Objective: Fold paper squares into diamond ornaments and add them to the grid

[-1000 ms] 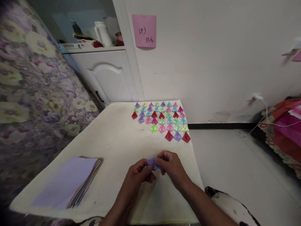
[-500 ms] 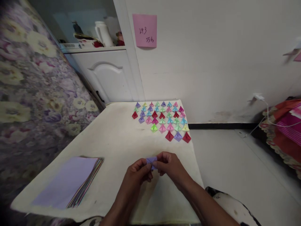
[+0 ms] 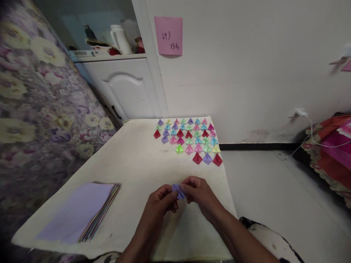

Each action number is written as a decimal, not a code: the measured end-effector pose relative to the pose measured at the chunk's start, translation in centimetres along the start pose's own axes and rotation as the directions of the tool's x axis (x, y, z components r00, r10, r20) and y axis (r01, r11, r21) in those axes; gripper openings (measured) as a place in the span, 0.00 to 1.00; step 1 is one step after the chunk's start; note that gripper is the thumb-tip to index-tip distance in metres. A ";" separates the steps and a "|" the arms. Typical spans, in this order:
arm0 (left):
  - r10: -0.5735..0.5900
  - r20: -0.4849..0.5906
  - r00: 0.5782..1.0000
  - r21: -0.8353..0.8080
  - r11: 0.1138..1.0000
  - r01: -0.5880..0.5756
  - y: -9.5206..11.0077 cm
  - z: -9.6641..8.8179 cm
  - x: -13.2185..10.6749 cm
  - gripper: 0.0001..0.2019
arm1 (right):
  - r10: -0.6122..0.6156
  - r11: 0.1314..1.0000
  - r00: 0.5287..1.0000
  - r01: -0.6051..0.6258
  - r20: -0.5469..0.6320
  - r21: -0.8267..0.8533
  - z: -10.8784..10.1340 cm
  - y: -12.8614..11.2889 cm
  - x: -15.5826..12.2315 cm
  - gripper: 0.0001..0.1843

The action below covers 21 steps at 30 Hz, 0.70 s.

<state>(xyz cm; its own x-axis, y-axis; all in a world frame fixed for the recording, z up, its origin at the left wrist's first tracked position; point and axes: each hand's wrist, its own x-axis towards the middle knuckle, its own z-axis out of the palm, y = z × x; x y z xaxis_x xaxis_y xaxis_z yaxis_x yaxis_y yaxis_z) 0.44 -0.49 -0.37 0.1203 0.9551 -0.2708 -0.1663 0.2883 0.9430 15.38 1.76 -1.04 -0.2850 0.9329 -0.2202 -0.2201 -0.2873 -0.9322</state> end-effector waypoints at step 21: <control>-0.024 0.072 0.997 -0.253 0.967 0.042 1.0 0.3 -0.4 0.05 | 0.154 0.927 0.981 -0.184 0.116 0.328 0.1 0.3 -0.1 0.10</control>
<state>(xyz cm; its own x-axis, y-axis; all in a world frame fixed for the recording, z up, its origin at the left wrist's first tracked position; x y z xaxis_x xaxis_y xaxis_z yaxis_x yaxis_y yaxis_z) 0.47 -0.65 0.74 0.1948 0.9404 -0.2787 -0.4034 0.3358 0.8512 15.24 1.56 -1.30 -0.4213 0.8462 -0.3263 -0.4577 -0.5090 -0.7290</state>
